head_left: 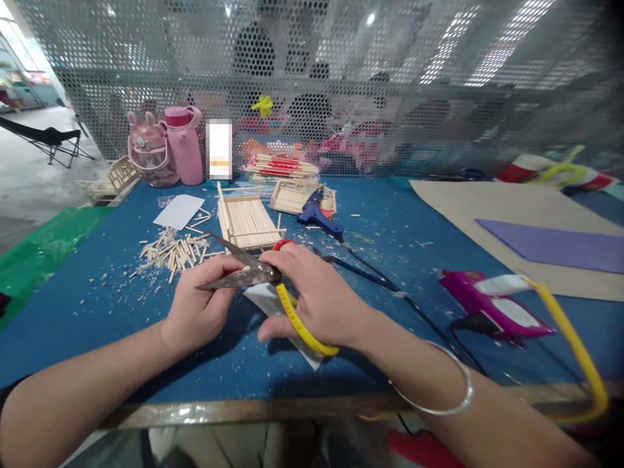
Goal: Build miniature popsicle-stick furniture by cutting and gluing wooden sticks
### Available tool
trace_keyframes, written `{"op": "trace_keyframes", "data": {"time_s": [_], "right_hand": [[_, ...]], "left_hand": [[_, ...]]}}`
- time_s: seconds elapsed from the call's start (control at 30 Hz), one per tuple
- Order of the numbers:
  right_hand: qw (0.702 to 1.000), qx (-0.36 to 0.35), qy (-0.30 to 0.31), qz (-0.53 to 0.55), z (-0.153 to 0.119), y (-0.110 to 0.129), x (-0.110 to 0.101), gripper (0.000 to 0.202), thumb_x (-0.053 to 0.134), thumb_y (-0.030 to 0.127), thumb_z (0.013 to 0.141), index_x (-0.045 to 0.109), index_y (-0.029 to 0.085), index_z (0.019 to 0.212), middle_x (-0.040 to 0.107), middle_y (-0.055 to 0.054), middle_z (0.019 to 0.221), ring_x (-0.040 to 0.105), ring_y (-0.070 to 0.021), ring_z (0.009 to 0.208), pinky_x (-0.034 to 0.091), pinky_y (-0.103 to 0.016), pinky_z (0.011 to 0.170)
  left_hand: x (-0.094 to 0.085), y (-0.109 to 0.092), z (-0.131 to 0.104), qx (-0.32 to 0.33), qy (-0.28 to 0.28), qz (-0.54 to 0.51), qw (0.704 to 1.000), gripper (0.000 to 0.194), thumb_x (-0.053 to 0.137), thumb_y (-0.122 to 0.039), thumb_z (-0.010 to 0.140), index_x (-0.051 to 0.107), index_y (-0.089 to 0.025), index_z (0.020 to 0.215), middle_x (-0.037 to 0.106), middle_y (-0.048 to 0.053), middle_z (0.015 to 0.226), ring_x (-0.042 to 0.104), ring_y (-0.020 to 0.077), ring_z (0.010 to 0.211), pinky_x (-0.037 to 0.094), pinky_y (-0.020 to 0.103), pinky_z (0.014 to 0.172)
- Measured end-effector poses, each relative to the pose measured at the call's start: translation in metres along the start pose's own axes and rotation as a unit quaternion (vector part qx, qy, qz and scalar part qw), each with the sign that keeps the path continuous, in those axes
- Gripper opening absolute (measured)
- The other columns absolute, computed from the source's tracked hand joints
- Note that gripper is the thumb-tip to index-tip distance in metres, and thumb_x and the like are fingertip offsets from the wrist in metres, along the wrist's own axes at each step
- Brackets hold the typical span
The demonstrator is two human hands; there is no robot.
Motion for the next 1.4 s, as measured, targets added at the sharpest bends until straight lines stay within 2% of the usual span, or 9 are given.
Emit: {"op": "trace_keyframes", "data": {"time_s": [0.2, 0.57, 0.8, 1.03, 1.2, 1.4], "right_hand": [[1.0, 0.003, 0.001, -0.004, -0.0007, 0.0022, -0.0016, 0.079, 0.061, 0.075, 0.056, 0.056, 0.014, 0.107, 0.057, -0.009, 0.091, 0.053, -0.0217, 0.08, 0.046, -0.037, 0.073], [1.0, -0.026, 0.002, -0.009, -0.0002, 0.0022, -0.0028, 0.08, 0.062, 0.074, 0.058, 0.053, 0.015, 0.111, 0.056, -0.01, 0.095, 0.051, -0.0236, 0.085, 0.044, -0.04, 0.078], [1.0, -0.02, 0.009, -0.01, -0.0008, 0.0016, -0.0024, 0.082, 0.061, 0.075, 0.057, 0.053, 0.015, 0.112, 0.056, -0.011, 0.097, 0.051, -0.0248, 0.089, 0.043, -0.041, 0.082], [1.0, -0.018, 0.011, 0.01, -0.001, 0.0026, -0.0021, 0.081, 0.062, 0.074, 0.057, 0.053, 0.015, 0.111, 0.056, -0.01, 0.096, 0.052, -0.0235, 0.086, 0.044, -0.04, 0.08], [1.0, -0.008, 0.003, -0.022, -0.0011, 0.0031, -0.0029, 0.083, 0.06, 0.077, 0.056, 0.055, 0.013, 0.11, 0.056, -0.012, 0.094, 0.051, -0.0246, 0.085, 0.044, -0.041, 0.079], [1.0, 0.002, 0.011, -0.006, -0.0018, 0.0042, -0.0013, 0.081, 0.061, 0.076, 0.054, 0.057, 0.013, 0.105, 0.056, -0.009, 0.088, 0.051, -0.021, 0.078, 0.046, -0.036, 0.072]], "left_hand": [[0.0005, -0.0004, -0.0008, -0.008, 0.004, -0.02, 1.0, 0.014, 0.052, -0.007, 0.079, 0.061, -0.018, 0.08, 0.07, 0.001, 0.073, 0.064, 0.0113, 0.063, 0.049, 0.02, 0.058], [0.0006, -0.0065, -0.0002, -0.011, -0.009, -0.011, 1.0, 0.016, 0.051, -0.005, 0.077, 0.06, -0.018, 0.076, 0.068, -0.001, 0.066, 0.061, 0.0097, 0.056, 0.047, 0.019, 0.053], [0.0004, -0.0083, 0.0004, -0.016, 0.003, -0.012, 1.0, 0.016, 0.05, -0.004, 0.077, 0.06, -0.018, 0.076, 0.068, -0.002, 0.067, 0.062, 0.0093, 0.059, 0.047, 0.018, 0.056], [-0.0005, -0.0063, -0.0005, 0.002, 0.001, -0.005, 1.0, 0.016, 0.052, -0.004, 0.077, 0.06, -0.018, 0.078, 0.068, -0.002, 0.068, 0.062, 0.0097, 0.059, 0.047, 0.018, 0.057], [-0.0009, -0.006, -0.0003, -0.011, 0.013, -0.009, 1.0, 0.015, 0.051, -0.006, 0.078, 0.061, -0.018, 0.078, 0.069, 0.0, 0.07, 0.063, 0.0108, 0.06, 0.048, 0.02, 0.057], [-0.0005, -0.0047, -0.0007, -0.036, 0.018, -0.032, 0.999, 0.014, 0.051, -0.01, 0.079, 0.063, -0.018, 0.078, 0.071, 0.003, 0.071, 0.064, 0.0133, 0.061, 0.05, 0.023, 0.058]]}}
Point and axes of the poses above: each hand's wrist, its own z-axis towards the middle knuckle, its own x-axis out of the palm, y = z × x, the point moved 1 cm from there along z, towards the middle knuckle
